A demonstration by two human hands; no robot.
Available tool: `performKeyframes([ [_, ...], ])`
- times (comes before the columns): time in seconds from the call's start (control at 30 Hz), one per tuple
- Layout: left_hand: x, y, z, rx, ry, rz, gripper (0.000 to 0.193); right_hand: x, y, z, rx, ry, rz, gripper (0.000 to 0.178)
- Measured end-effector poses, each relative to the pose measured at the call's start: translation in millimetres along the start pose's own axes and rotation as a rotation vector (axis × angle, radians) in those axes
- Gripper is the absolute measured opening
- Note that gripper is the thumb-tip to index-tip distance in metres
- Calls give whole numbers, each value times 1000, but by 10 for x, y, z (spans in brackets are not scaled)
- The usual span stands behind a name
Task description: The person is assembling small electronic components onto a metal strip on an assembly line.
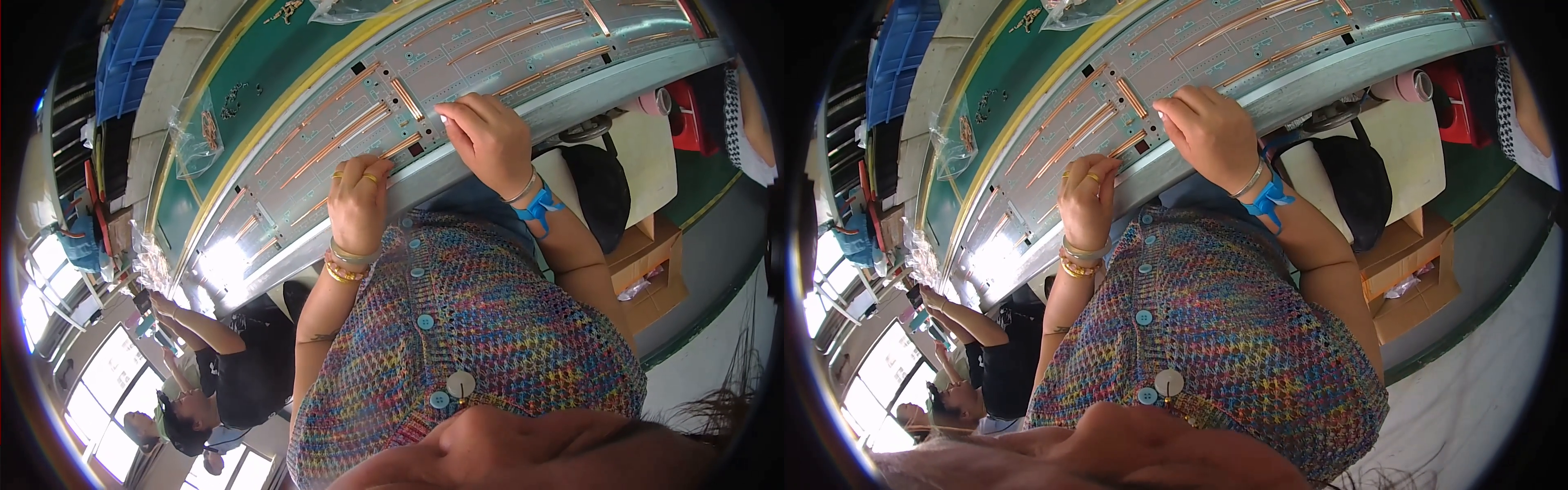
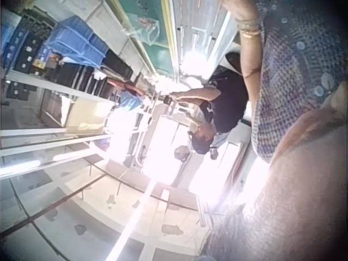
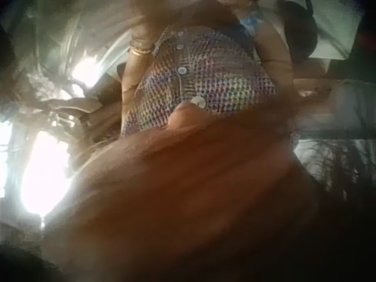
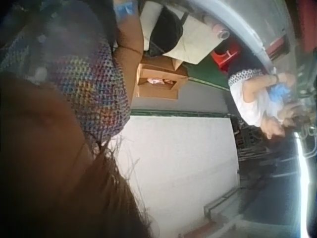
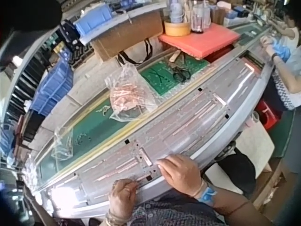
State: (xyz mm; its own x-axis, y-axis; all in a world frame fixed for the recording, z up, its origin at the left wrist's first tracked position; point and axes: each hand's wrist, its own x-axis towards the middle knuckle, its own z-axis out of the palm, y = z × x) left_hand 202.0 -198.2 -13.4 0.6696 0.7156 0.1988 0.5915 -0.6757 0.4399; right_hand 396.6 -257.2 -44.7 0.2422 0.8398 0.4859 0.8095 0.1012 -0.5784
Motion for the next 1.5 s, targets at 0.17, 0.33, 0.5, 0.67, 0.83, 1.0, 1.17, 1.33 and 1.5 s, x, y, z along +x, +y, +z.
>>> performKeyframes([
  [0.17, -22, -20, 23, -56, -15, -49, 15, 16, -12, 2, 10, 5, -5, 17],
  [0.33, -145, -75, -51, -145, 36, 40, 22, 12, -13, 12, 32, 42, -31, 15],
  [0.5, -829, -448, -284, -5, 182, -29, 38, -40, 1, 9, 9, 37, -54, 16],
  [0.67, -1295, -713, -433, 224, 62, -185, 79, -19, -13, 5, -7, 118, -106, 14],
  [0.83, -1295, -881, -414, 277, 89, -50, 80, -58, -270, 86, 22, 87, -159, 11],
  [1.0, -1216, -934, -378, 247, 46, 12, 85, -209, -872, 603, 169, -66, -463, 21],
  [1.17, -1222, -1016, -311, 183, 130, 150, 74, -262, -1274, 986, 218, -222, -667, 40],
  [1.33, -1092, -912, -1, 147, -6, 117, 74, -183, -1442, 1287, 154, -261, -742, 53],
  [1.5, -694, -565, 322, 269, 92, 171, 75, -61, -1407, 1219, 133, -362, -654, 52],
])
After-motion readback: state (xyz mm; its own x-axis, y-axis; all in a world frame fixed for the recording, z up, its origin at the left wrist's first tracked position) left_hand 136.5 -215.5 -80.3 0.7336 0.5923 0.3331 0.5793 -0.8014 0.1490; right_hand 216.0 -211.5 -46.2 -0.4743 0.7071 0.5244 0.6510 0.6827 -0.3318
